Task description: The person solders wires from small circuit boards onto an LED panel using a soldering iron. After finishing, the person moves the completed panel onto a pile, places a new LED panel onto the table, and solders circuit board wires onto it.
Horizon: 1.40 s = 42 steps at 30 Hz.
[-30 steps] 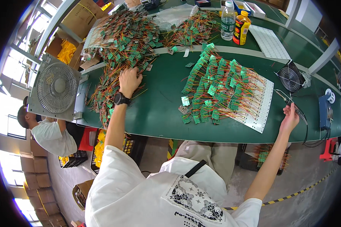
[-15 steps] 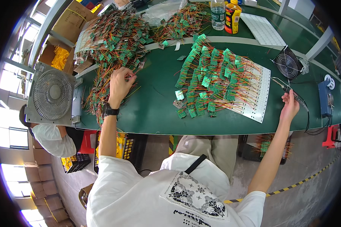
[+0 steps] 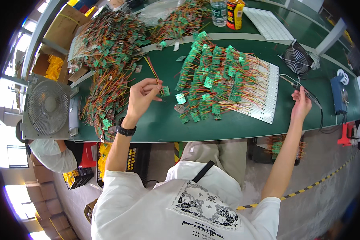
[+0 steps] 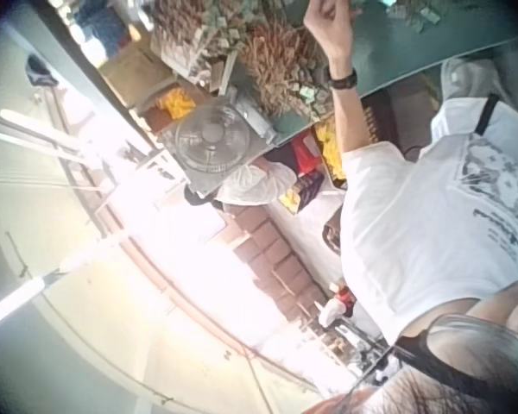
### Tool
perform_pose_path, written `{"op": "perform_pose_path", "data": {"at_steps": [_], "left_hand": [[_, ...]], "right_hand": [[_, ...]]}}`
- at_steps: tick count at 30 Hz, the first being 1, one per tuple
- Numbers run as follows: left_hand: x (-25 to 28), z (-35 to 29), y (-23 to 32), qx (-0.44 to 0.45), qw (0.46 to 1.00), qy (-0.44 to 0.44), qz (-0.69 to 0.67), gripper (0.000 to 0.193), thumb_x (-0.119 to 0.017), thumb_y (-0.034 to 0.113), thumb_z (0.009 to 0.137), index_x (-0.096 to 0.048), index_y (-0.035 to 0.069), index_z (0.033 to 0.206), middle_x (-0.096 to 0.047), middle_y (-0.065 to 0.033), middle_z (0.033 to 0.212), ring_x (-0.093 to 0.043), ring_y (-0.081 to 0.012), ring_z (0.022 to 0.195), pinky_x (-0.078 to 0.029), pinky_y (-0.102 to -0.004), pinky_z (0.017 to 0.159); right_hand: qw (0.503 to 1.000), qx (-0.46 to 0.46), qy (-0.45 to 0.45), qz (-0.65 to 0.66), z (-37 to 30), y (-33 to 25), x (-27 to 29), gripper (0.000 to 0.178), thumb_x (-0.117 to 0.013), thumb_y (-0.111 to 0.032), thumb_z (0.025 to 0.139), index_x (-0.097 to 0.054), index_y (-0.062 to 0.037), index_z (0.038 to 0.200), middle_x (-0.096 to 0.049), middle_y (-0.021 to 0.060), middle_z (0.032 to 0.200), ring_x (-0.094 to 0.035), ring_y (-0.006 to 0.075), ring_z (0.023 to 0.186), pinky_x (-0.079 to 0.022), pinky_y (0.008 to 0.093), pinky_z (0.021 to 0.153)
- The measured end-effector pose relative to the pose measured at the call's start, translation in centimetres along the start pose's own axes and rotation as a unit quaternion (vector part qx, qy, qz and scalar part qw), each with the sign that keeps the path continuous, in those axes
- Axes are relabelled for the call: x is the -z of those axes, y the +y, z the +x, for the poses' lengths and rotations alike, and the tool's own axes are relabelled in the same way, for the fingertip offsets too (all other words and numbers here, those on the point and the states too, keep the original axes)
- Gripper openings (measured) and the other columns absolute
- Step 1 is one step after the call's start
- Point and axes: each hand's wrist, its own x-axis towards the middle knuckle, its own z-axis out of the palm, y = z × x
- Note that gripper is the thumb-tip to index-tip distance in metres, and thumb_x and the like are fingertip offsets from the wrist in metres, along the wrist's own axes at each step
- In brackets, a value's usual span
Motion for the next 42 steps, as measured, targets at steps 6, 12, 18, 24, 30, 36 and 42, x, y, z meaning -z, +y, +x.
{"op": "perform_pose_path", "data": {"at_steps": [6, 12, 18, 24, 30, 36, 42], "left_hand": [[-4.6, 0.7, -0.3, -0.025, 0.996, -0.073, -0.040, 0.016, -0.058, 0.007, 0.093, -0.062, -0.007, 0.098, -0.070, -0.0091, 0.085, -0.066, -0.0118, 0.082, -0.052, -0.0231, 0.071], [-8.9, 0.9, 0.7, -0.037, 0.984, -0.150, -0.084, 0.017, -0.054, 0.003, 0.094, -0.059, -0.008, 0.105, -0.070, -0.0167, 0.097, -0.067, -0.0183, 0.096, -0.051, -0.0241, 0.081], [-12.1, 1.8, 2.3, -0.015, 0.966, -0.214, -0.144, 0.019, -0.053, 0.000, 0.093, -0.057, -0.011, 0.108, -0.066, -0.0208, 0.106, -0.066, -0.0254, 0.099, -0.055, -0.0320, 0.084], [-14.2, 2.9, 2.9, 0.011, 0.955, -0.268, -0.124, 0.017, -0.054, 0.007, 0.095, -0.060, -0.007, 0.103, -0.070, -0.0151, 0.095, -0.068, -0.0161, 0.085, -0.053, -0.0267, 0.079], [-20.3, 3.7, 3.2, -0.189, 0.921, -0.338, 0.034, 0.018, -0.055, 0.007, 0.093, -0.060, -0.005, 0.105, -0.070, -0.0120, 0.086, -0.066, -0.0124, 0.071, -0.051, -0.0271, 0.068], [-23.6, 2.4, 3.5, -0.247, 0.911, -0.321, 0.081, 0.012, -0.057, 0.007, 0.089, -0.064, 0.000, 0.096, -0.068, -0.0102, 0.082, -0.067, -0.0217, 0.065, -0.052, -0.0330, 0.059], [-24.8, 1.6, -0.1, -0.401, 0.847, -0.204, 0.284, 0.010, -0.065, 0.016, 0.082, -0.068, 0.007, 0.082, -0.064, -0.0056, 0.068, -0.063, -0.0220, 0.059, -0.050, -0.0343, 0.052]], "right_hand": [[1.000, 0.000, 0.001, -0.002, 0.1, -0.1, 0.2, 0.017, -0.067, -0.013, 0.087, -0.064, 0.0022, 0.093, -0.065, 0.0081, 0.074, -0.059, 0.0133, 0.059, -0.042, 0.0233, 0.055], [1.000, -0.004, 0.007, 0.024, -0.1, -0.3, 0.2, 0.016, -0.067, -0.013, 0.088, -0.064, 0.0016, 0.094, -0.065, 0.0080, 0.075, -0.059, 0.0134, 0.060, -0.042, 0.0233, 0.055], [1.000, -0.011, 0.001, 0.021, -0.1, -0.5, 0.2, 0.016, -0.066, -0.014, 0.088, -0.064, 0.0007, 0.095, -0.065, 0.0073, 0.075, -0.059, 0.0132, 0.061, -0.043, 0.0233, 0.056], [1.000, -0.018, 0.013, 0.016, -0.2, -0.6, 0.0, 0.016, -0.067, -0.014, 0.088, -0.064, 0.0004, 0.094, -0.065, 0.0073, 0.074, -0.059, 0.0134, 0.060, -0.043, 0.0231, 0.056], [1.000, -0.012, 0.012, 0.012, -0.2, -0.5, -0.1, 0.016, -0.067, -0.015, 0.088, -0.064, -0.0002, 0.093, -0.065, 0.0069, 0.073, -0.059, 0.0135, 0.059, -0.043, 0.0230, 0.055], [1.000, -0.008, 0.015, 0.002, -0.1, -0.6, -0.1, 0.016, -0.066, -0.015, 0.088, -0.064, 0.0003, 0.093, -0.065, 0.0071, 0.073, -0.059, 0.0136, 0.059, -0.042, 0.0229, 0.054], [1.000, -0.008, 0.007, -0.007, -0.5, -0.9, -0.1, 0.015, -0.065, -0.013, 0.088, -0.063, 0.0007, 0.093, -0.064, 0.0072, 0.073, -0.059, 0.0140, 0.059, -0.041, 0.0236, 0.054]]}}
